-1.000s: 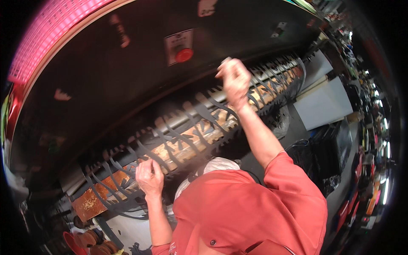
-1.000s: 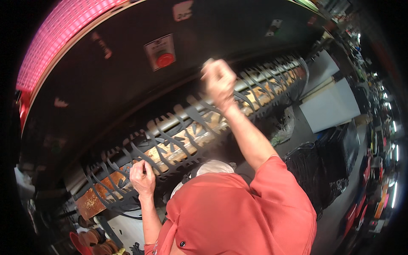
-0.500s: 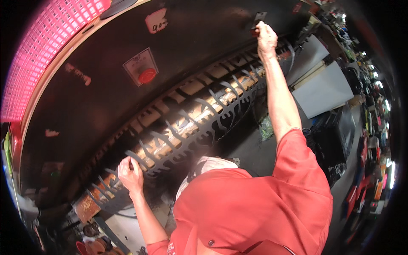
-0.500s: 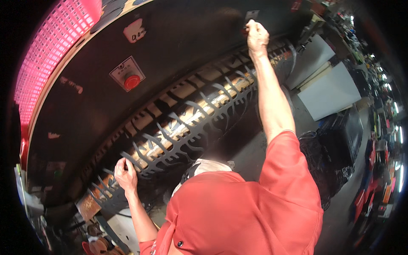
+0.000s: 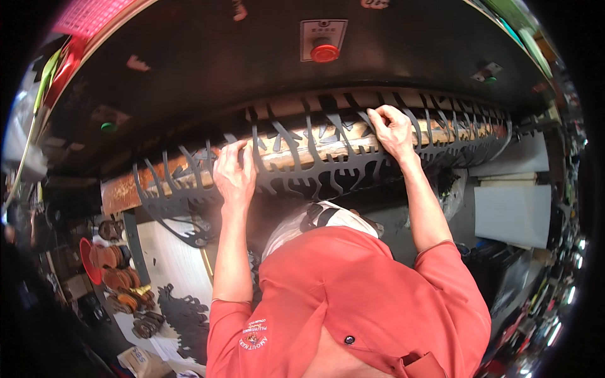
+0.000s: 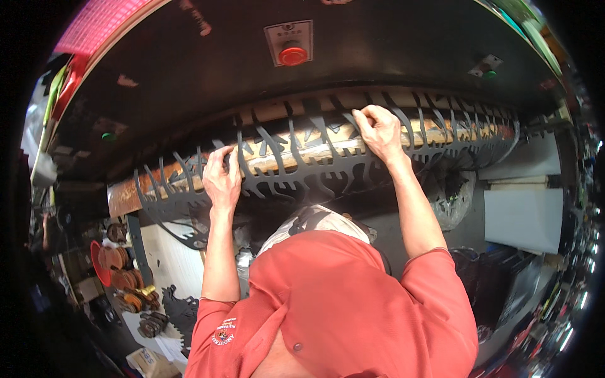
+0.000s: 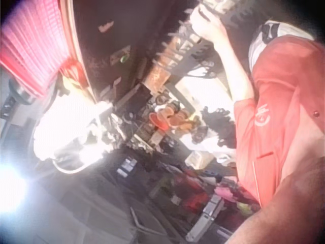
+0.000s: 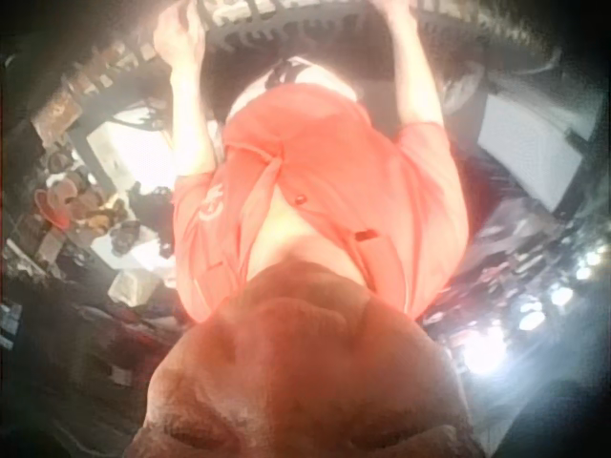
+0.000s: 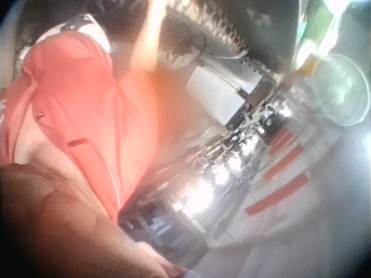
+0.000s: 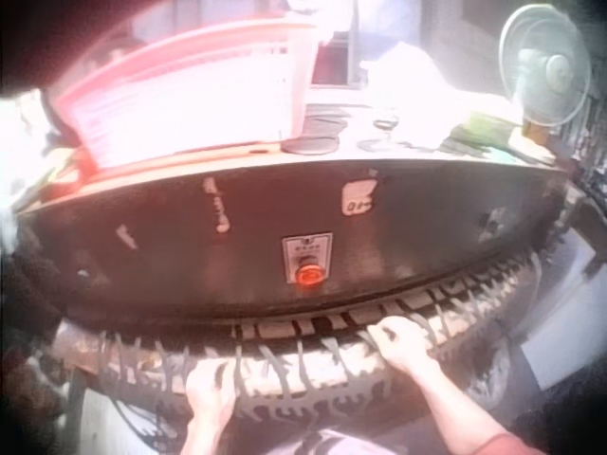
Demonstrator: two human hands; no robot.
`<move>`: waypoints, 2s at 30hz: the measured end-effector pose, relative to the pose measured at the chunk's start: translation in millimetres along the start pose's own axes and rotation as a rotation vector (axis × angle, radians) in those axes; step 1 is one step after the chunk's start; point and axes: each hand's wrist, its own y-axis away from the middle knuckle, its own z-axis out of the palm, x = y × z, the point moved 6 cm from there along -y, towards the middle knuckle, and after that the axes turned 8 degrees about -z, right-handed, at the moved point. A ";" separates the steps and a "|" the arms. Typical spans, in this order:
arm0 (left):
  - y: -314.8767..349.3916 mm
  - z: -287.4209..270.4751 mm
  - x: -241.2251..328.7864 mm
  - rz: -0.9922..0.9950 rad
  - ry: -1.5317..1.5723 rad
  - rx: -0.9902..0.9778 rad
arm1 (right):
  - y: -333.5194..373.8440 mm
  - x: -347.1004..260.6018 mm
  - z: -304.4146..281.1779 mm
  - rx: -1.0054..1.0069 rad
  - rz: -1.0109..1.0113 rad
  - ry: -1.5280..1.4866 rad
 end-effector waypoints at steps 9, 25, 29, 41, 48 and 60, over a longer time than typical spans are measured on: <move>0.2 0.1 -8.9 -0.051 0.125 -0.004 | 5.4 6.9 0.9 -0.104 0.107 -0.003; -18.7 -9.4 9.2 -0.132 0.166 -0.278 | -105.2 -78.8 69.1 -0.114 -0.010 -0.231; -44.9 -23.7 17.6 -0.190 0.266 -0.647 | -139.9 -128.9 148.1 -0.380 -0.271 -0.249; -167.1 38.0 -28.5 0.095 -0.161 -0.252 | -160.0 -145.4 248.5 -0.296 -0.079 -0.086; -181.5 30.3 -54.8 -0.295 0.282 -0.198 | -221.3 -130.0 270.3 -0.586 -0.200 -0.005; -216.0 61.2 -59.6 0.106 -0.034 -0.060 | -248.1 -152.6 211.9 -0.287 -0.304 -0.138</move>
